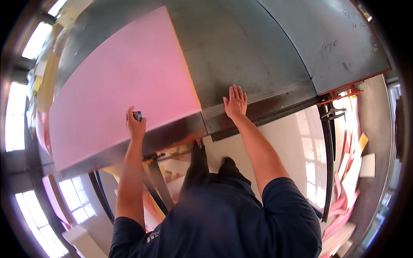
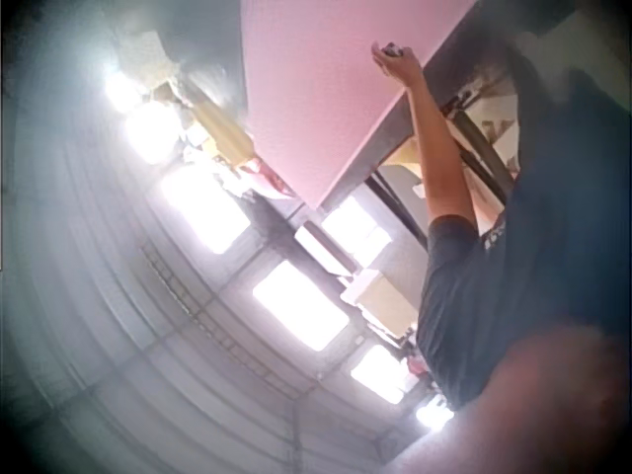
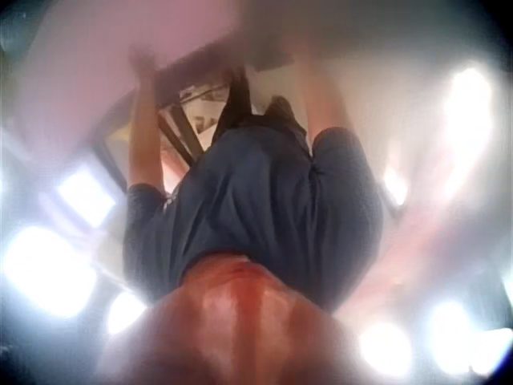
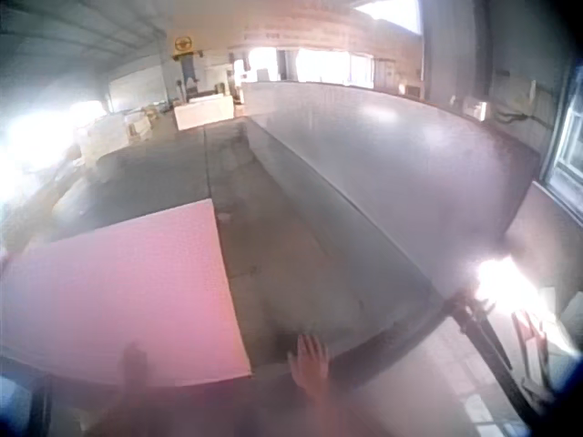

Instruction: The person measures and cuts large pink foam sheets on a guillotine-style cutting table. They use a tape measure to mark dimensions, align the foam against the machine's guide, and operate the blade to trim the sheets. Offcuts are discarded into a bin below the table.

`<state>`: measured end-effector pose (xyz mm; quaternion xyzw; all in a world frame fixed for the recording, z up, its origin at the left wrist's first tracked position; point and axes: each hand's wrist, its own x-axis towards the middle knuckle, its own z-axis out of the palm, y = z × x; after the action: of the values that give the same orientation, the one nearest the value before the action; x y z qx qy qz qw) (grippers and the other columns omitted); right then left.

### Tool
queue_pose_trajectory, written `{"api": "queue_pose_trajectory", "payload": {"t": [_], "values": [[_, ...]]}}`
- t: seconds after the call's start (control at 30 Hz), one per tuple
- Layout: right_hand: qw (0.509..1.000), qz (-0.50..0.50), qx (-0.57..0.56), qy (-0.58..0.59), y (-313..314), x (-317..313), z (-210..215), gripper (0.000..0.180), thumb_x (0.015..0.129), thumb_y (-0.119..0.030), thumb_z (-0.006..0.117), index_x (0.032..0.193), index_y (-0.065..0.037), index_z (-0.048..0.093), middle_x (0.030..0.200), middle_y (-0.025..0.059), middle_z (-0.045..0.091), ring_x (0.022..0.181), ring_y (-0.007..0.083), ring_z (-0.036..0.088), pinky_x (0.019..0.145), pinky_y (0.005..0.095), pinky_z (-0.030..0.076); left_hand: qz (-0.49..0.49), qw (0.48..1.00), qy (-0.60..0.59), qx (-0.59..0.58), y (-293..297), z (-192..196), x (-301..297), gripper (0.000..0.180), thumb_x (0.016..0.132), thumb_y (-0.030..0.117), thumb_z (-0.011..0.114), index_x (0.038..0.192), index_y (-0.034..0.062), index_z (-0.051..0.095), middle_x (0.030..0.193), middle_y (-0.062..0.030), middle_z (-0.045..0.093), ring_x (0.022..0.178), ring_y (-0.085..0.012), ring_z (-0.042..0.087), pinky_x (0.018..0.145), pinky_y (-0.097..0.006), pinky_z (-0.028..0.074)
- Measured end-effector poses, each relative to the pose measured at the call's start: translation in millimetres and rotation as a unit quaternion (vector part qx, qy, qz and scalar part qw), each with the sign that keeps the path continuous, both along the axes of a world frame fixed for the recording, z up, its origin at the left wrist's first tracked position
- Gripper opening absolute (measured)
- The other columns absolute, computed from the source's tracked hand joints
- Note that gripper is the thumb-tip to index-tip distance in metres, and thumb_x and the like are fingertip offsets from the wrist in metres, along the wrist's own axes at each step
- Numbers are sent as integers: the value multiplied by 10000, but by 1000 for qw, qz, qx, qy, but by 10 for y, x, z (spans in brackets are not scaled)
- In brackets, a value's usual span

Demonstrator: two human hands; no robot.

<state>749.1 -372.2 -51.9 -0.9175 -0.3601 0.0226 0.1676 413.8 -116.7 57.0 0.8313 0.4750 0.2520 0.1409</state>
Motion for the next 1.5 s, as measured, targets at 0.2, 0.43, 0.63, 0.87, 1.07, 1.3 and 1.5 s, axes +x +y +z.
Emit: {"api": "queue_pose_trajectory", "payload": {"t": [0.2, 0.43, 0.63, 0.87, 1.07, 1.3, 1.5], "values": [[998, -19, -62, -10, 308, 195, -106, 642, 998, -438, 447, 1523, -92, 319, 1616, 54, 242, 1506, 259, 161, 1222, 456, 116, -120, 990, 14, -73, 603, -799, 618, 678, 692, 27, 626, 1355, 45, 485, 1439, -200, 475, 1345, -378, 445, 1117, -446, 360], [996, -21, -84, 24, 403, 205, 66, 700, 926, -382, 568, 1510, -72, 338, 1608, 84, 262, 1499, 304, 180, 1213, 495, 125, -165, 986, 29, -23, 580, -786, 616, 582, 749, 102, 605, 1314, 7, 500, 1472, -204, 442, 1412, -398, 363, 1171, -571, 207], [994, -14, -105, 14, 485, 243, 178, 713, 903, -358, 594, 1496, -41, 356, 1600, 106, 280, 1496, 310, 197, 1212, 497, 120, -147, 989, 20, -13, 572, -722, 682, 580, 713, 91, 608, 1279, 4, 522, 1456, -208, 456, 1392, -409, 386, 1160, -581, 230], [997, -7, -78, -4, 441, 254, -26, 719, 901, -361, 587, 1496, -32, 353, 1603, 123, 267, 1499, 324, 183, 1217, 495, 107, -124, 992, 9, -3, 561, -890, 756, 540, 655, 91, 620, 1185, 26, 539, 1448, -188, 463, 1389, -394, 388, 1169, -575, 236], [997, -25, -76, -2, 368, 274, -46, 706, 918, -366, 563, 1504, -37, 343, 1609, 113, 256, 1507, 299, 163, 1222, 485, 89, -132, 991, 1, 3, 527, -885, 831, 534, 622, 69, 643, 1149, 39, 554, 1452, -179, 460, 1385, -388, 393, 1169, -580, 236], [997, -25, -72, 14, 346, 237, -82, 708, 925, -383, 553, 1509, -43, 339, 1613, 93, 252, 1510, 284, 149, 1230, 472, 72, -128, 992, -2, 12, 529, -970, 776, 520, 631, 63, 640, 1145, 41, 563, 1455, -177, 460, 1391, -383, 388, 1167, -584, 234], [997, -32, -72, 20, 360, 226, -25, 703, 918, -374, 562, 1503, -45, 351, 1610, 92, 262, 1509, 287, 157, 1227, 480, 81, -131, 991, -3, 8, 539, -888, 755, 503, 648, 69, 624, 1145, 32, 561, 1439, -181, 483, 1392, -380, 396, 1165, -579, 241]]}}
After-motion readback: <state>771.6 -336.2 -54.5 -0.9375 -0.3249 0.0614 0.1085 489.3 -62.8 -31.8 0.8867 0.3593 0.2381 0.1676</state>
